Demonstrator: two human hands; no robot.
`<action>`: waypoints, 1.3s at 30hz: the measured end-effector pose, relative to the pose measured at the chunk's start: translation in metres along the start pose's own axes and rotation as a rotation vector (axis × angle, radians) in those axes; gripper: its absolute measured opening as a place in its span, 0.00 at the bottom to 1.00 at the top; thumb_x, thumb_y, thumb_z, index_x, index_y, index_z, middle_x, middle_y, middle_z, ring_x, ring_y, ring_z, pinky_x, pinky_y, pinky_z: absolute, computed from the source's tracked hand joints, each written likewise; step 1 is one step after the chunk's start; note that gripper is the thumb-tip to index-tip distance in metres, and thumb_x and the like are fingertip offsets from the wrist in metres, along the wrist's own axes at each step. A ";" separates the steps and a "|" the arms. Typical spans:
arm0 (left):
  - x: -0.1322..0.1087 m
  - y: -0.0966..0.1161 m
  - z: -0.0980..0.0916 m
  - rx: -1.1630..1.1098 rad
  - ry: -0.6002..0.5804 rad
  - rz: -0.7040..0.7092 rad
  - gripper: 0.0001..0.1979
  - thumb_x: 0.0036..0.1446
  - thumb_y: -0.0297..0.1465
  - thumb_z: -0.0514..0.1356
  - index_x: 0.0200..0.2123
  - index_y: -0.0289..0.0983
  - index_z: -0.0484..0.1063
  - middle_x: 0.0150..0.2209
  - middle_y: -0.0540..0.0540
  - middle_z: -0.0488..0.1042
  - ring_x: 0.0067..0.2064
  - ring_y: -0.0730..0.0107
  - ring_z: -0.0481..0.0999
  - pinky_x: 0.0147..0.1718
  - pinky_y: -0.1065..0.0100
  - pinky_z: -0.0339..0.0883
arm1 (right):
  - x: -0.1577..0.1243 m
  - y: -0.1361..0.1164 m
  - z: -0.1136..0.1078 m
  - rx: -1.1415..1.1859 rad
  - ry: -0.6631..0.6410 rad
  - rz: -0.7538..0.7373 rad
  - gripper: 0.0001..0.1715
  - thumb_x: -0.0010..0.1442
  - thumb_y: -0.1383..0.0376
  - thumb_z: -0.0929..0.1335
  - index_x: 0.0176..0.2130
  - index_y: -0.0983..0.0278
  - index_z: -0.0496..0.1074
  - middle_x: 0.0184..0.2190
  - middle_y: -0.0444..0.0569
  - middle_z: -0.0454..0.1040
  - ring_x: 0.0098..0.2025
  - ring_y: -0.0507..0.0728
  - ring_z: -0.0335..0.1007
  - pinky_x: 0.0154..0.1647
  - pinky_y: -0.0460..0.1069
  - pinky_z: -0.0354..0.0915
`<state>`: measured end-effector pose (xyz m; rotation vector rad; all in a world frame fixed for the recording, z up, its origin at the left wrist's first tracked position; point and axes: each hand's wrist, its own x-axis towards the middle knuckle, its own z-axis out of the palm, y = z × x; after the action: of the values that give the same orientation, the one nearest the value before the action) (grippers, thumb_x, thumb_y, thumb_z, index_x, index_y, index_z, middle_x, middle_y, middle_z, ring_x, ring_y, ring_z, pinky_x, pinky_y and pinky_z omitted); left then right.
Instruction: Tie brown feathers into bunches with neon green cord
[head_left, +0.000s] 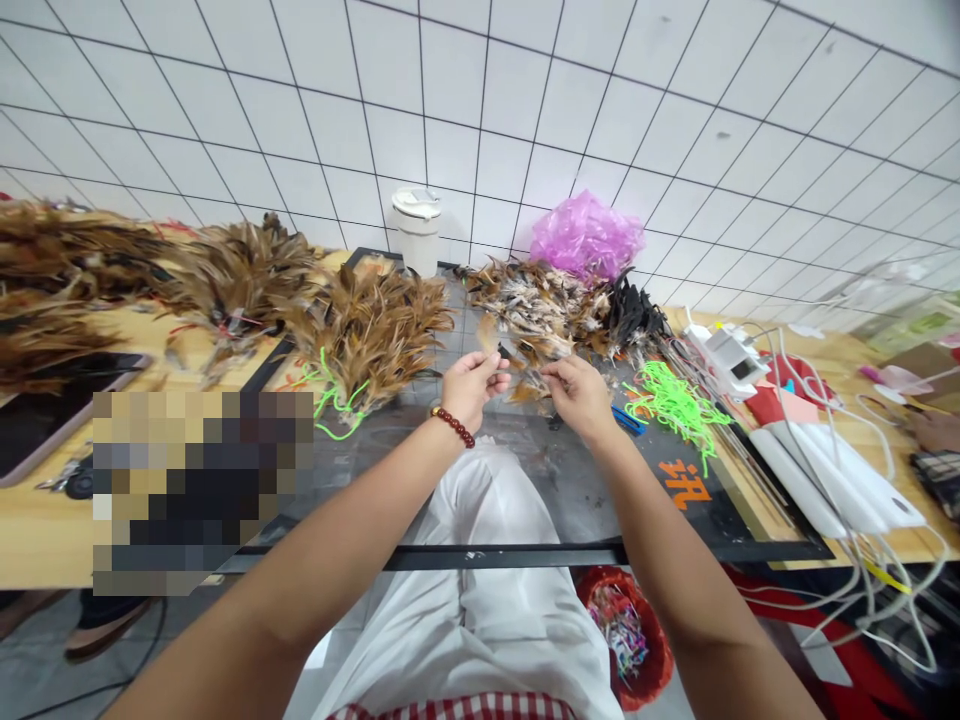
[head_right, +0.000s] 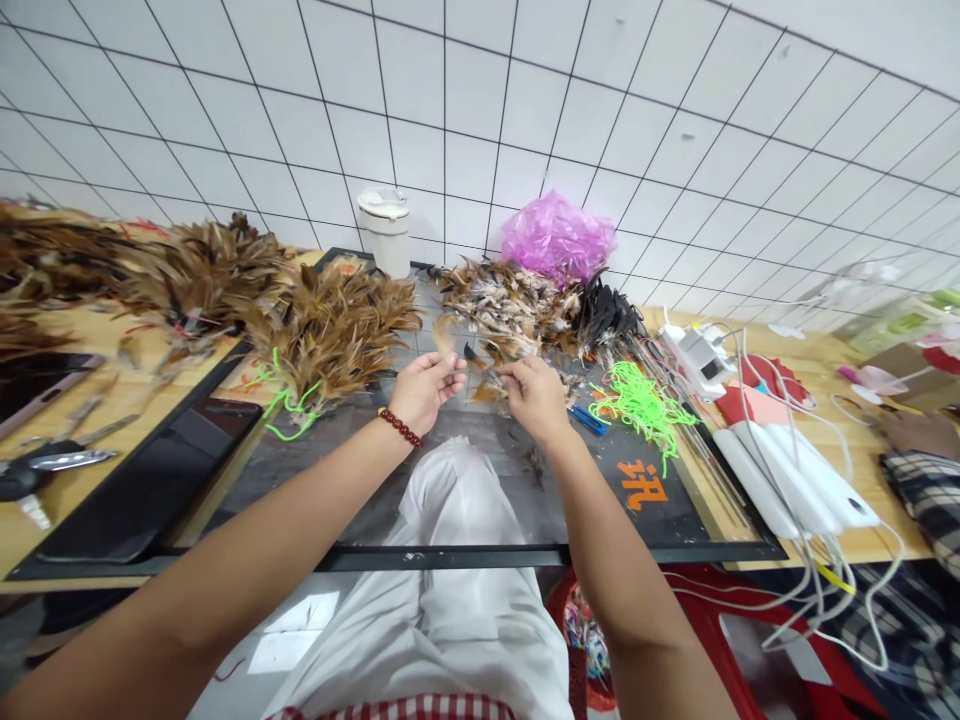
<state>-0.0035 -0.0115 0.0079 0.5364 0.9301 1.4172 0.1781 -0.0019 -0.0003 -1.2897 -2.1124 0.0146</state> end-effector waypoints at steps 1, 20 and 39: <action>0.001 -0.001 0.000 -0.004 0.010 0.008 0.08 0.49 0.27 0.65 0.30 0.33 0.67 0.28 0.49 0.75 0.23 0.80 0.72 0.23 0.76 0.67 | 0.000 -0.001 0.002 -0.020 -0.019 0.002 0.14 0.61 0.65 0.62 0.39 0.62 0.76 0.34 0.50 0.74 0.39 0.56 0.69 0.41 0.49 0.62; 0.000 -0.001 0.000 -0.010 -0.074 -0.025 0.09 0.45 0.27 0.68 0.29 0.30 0.72 0.25 0.47 0.74 0.23 0.80 0.70 0.24 0.75 0.65 | 0.007 0.003 0.016 0.929 0.083 0.598 0.13 0.47 0.57 0.71 0.29 0.63 0.68 0.22 0.41 0.70 0.20 0.47 0.59 0.23 0.44 0.58; -0.003 -0.010 -0.001 0.208 -0.248 -0.002 0.11 0.40 0.32 0.70 0.24 0.30 0.75 0.20 0.48 0.72 0.22 0.79 0.68 0.24 0.74 0.62 | 0.007 -0.036 0.012 1.161 0.014 0.554 0.27 0.40 0.62 0.77 0.36 0.61 0.61 0.19 0.37 0.74 0.20 0.50 0.70 0.18 0.41 0.57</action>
<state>0.0022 -0.0158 -0.0002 0.8469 0.8803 1.2254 0.1415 -0.0114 0.0060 -1.0146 -1.2231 1.2459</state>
